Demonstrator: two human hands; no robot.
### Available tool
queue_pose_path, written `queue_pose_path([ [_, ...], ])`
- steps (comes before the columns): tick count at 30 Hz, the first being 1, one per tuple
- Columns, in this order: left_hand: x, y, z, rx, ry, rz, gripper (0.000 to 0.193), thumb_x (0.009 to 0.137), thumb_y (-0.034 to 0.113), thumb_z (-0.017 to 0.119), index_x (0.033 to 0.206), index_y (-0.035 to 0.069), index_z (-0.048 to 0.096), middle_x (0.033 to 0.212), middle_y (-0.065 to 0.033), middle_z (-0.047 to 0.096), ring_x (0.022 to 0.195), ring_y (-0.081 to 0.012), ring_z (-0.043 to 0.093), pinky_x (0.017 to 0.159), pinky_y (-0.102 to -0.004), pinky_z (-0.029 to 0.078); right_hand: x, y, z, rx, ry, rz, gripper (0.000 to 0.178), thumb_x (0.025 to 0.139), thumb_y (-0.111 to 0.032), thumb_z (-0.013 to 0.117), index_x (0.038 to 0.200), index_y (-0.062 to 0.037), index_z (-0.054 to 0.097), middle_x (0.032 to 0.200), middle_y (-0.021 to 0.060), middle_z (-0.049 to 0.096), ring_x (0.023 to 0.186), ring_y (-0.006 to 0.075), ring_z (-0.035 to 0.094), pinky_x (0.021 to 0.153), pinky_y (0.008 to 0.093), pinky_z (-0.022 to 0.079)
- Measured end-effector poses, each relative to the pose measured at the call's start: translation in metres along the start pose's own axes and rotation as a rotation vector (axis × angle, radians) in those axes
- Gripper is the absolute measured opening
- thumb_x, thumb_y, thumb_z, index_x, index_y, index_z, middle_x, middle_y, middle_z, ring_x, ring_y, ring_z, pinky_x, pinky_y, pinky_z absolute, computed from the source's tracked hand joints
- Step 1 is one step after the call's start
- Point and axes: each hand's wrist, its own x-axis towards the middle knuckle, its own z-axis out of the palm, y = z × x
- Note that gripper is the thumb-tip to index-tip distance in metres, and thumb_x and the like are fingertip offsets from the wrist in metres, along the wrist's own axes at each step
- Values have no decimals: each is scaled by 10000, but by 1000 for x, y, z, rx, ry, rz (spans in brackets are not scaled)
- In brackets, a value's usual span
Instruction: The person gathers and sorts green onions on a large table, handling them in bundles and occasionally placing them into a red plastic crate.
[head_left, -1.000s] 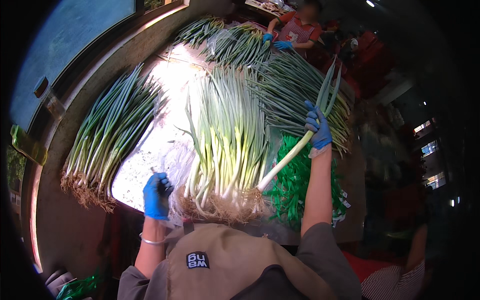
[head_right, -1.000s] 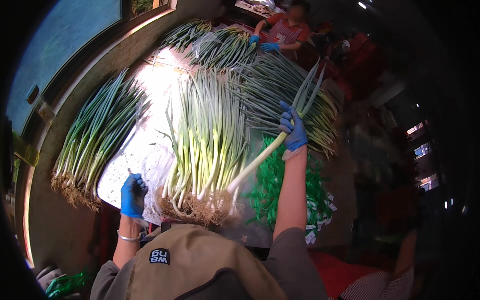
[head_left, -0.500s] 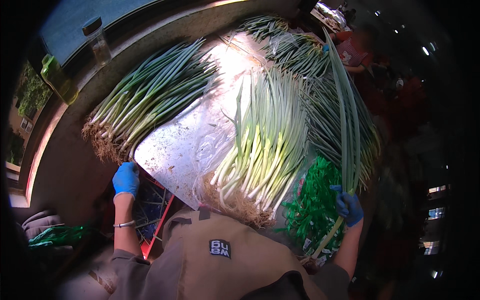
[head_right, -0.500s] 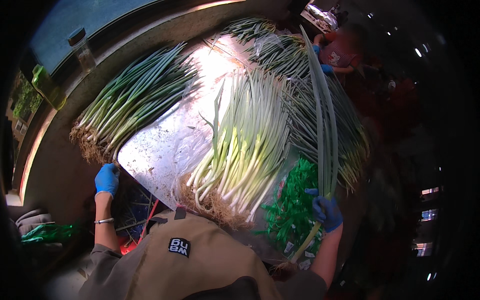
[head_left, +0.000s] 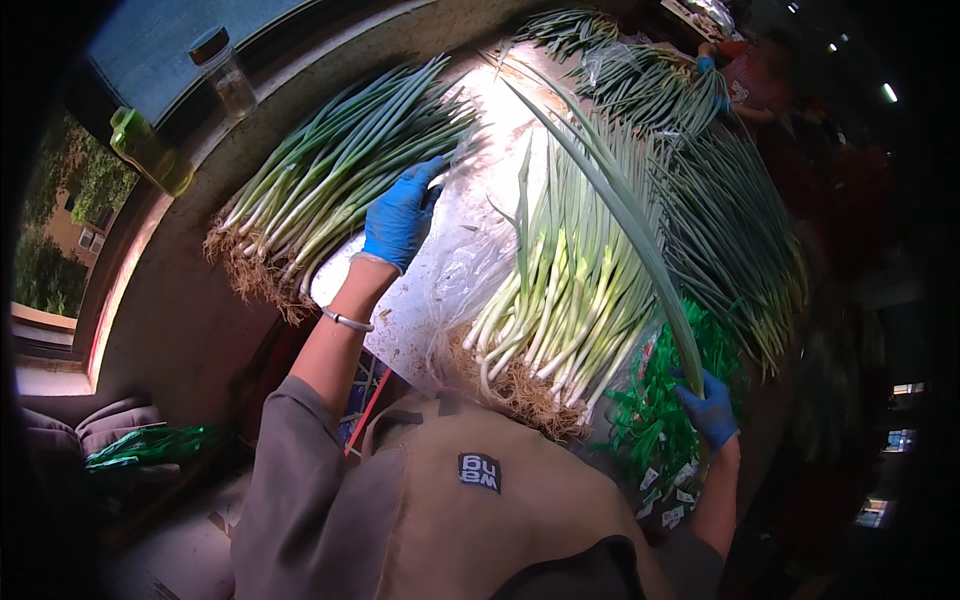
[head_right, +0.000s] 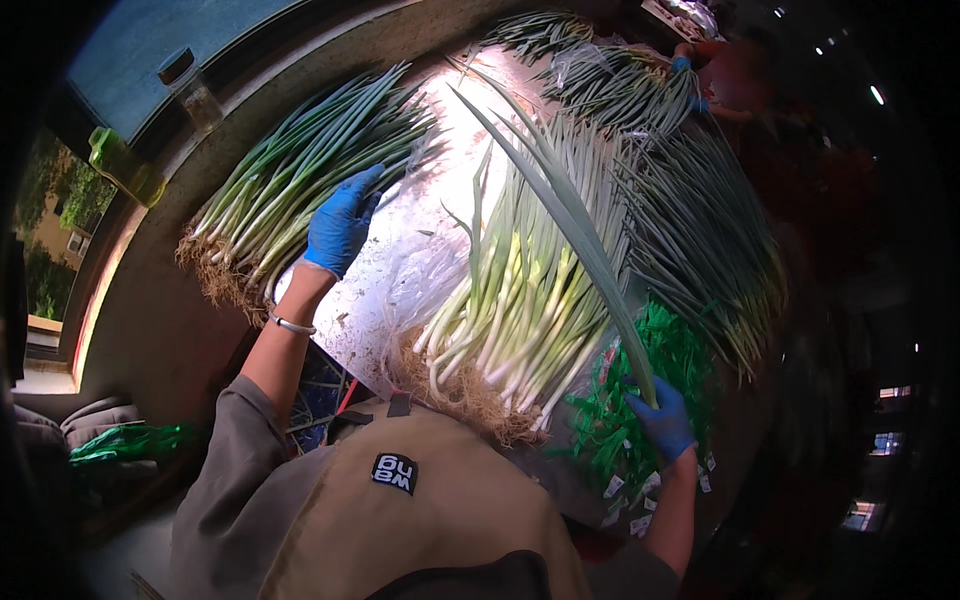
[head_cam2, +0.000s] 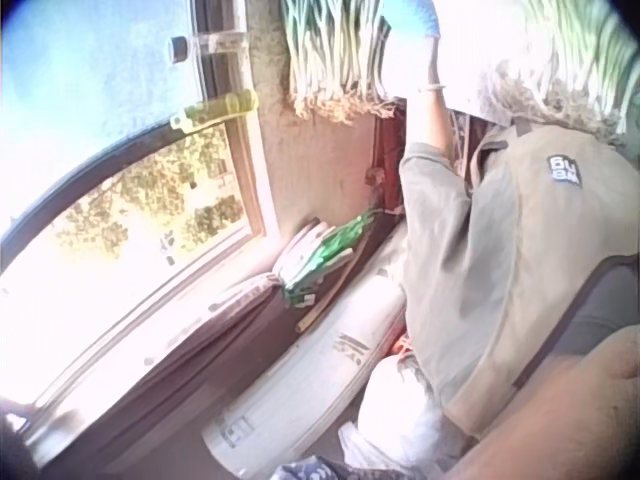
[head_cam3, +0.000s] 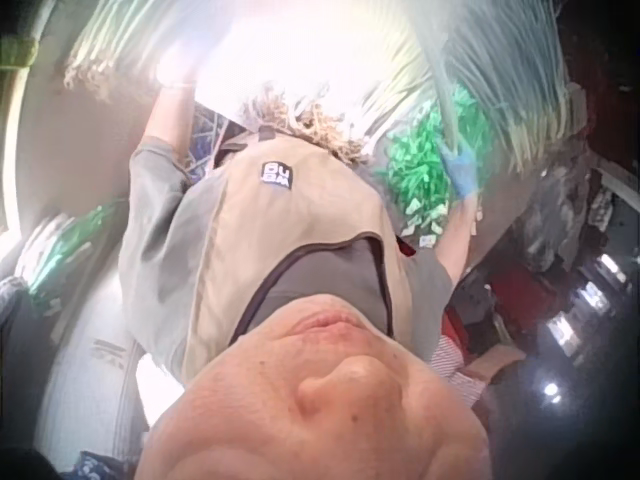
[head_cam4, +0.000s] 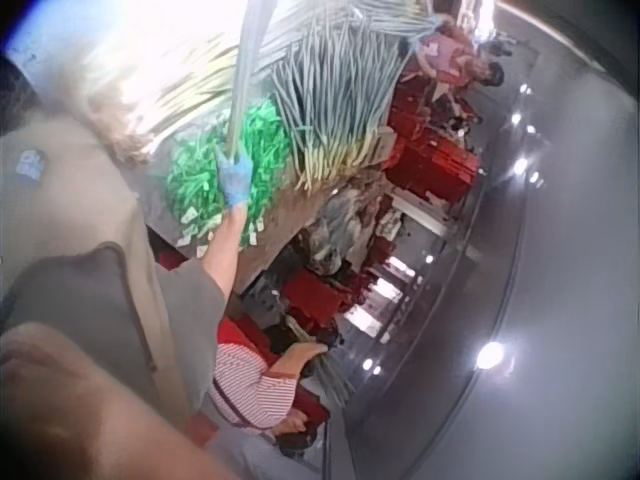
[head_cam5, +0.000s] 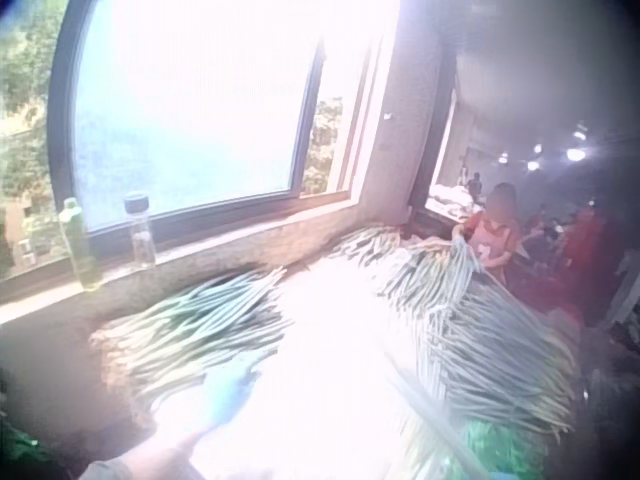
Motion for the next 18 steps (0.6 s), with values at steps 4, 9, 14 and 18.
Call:
queue_pose_path([
  [4,38,-4,-1,165,-180,-91,238,832,209,557,1047,111,583,1033,-127,586,883,-317,578,744,-354,473,2,-7,6,-26,-64,-91,297,775,-72,612,1067,-34,570,946,38,619,814,99,545,730,257,439],
  [9,6,-2,21,75,-565,-213,240,797,217,615,983,65,620,888,-140,636,781,-264,617,705,-328,480,29,14,-12,-306,111,-188,307,788,-159,605,1081,-85,550,884,137,615,783,231,602,681,321,461],
  [14,-57,-15,39,-181,-603,-450,206,816,159,607,1003,76,624,890,-101,653,732,-185,619,666,-294,482,69,34,-43,-715,327,-268,393,752,-171,588,1136,-170,503,907,167,606,785,347,587,663,415,473],
  [18,-78,-6,28,-281,-566,-638,216,837,150,583,1039,82,615,854,-75,651,661,-122,568,627,-247,464,137,58,-128,-838,643,-528,452,757,-108,555,1199,-167,483,983,149,603,837,337,592,709,402,473],
])
